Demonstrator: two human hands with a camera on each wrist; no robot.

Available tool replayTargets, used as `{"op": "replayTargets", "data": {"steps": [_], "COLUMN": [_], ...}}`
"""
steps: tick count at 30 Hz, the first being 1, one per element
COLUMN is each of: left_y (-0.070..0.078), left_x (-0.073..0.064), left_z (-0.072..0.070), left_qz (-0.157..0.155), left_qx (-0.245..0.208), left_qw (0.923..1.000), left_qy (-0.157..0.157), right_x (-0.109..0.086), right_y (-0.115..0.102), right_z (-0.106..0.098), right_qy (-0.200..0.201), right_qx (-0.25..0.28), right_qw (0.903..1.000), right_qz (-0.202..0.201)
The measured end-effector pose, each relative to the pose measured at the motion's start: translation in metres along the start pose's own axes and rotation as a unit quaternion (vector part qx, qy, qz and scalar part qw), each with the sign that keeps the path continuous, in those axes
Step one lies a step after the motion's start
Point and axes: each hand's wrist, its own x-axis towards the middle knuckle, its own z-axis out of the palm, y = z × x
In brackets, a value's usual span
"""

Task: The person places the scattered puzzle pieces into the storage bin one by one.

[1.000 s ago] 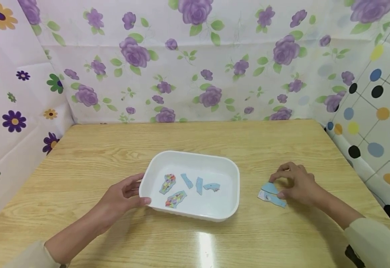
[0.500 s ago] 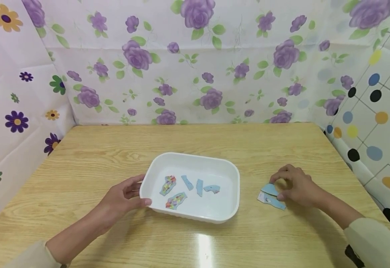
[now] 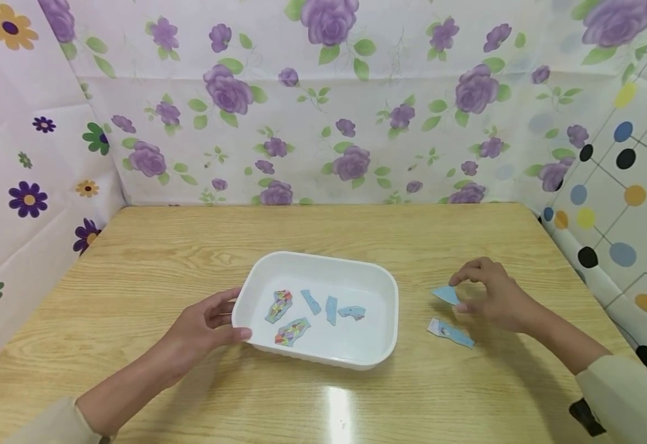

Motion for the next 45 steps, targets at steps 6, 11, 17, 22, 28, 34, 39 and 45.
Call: {"op": "replayTargets", "data": {"steps": [6,11,17,22,28,34,39,45], "left_y": [0.0,0.0,0.0,0.001,0.001,0.001,0.0,0.001], "left_x": [0.001,0.001,0.001,0.001,0.001,0.001,0.0,-0.001], "left_z": [0.0,0.0,0.001,0.001,0.001,0.001,0.001,0.001], "left_qz": [-0.003,-0.003,-0.007,-0.01,-0.007,-0.007,-0.008,-0.007], "left_qx": [0.0,-0.001,0.003,0.003,0.007,0.009,0.008,0.004], "left_qw": [1.0,1.0,0.9999,0.9999,0.9999,0.9998,0.9998,0.9999], "left_qy": [0.003,0.005,0.01,0.011,0.013,0.017,0.016,0.013], "right_x": [0.002,0.004,0.009,0.013,0.016,0.023,0.029,0.037], "right_y": [-0.007,-0.014,-0.028,-0.038,-0.05,-0.068,-0.081,-0.094], "right_z": [-0.002,-0.003,-0.006,-0.006,-0.004,-0.002,0.008,0.019], "right_qy": [0.003,0.006,0.001,0.003,-0.006,-0.024,-0.059,-0.076], "right_qx": [-0.002,-0.002,-0.007,-0.002,0.005,0.021,0.062,0.083], "right_qw": [1.0,1.0,0.9999,0.9997,0.9992,0.9981,0.9951,0.9919], "right_qz": [-0.002,-0.007,-0.016,-0.023,-0.04,-0.053,-0.05,-0.058]}}
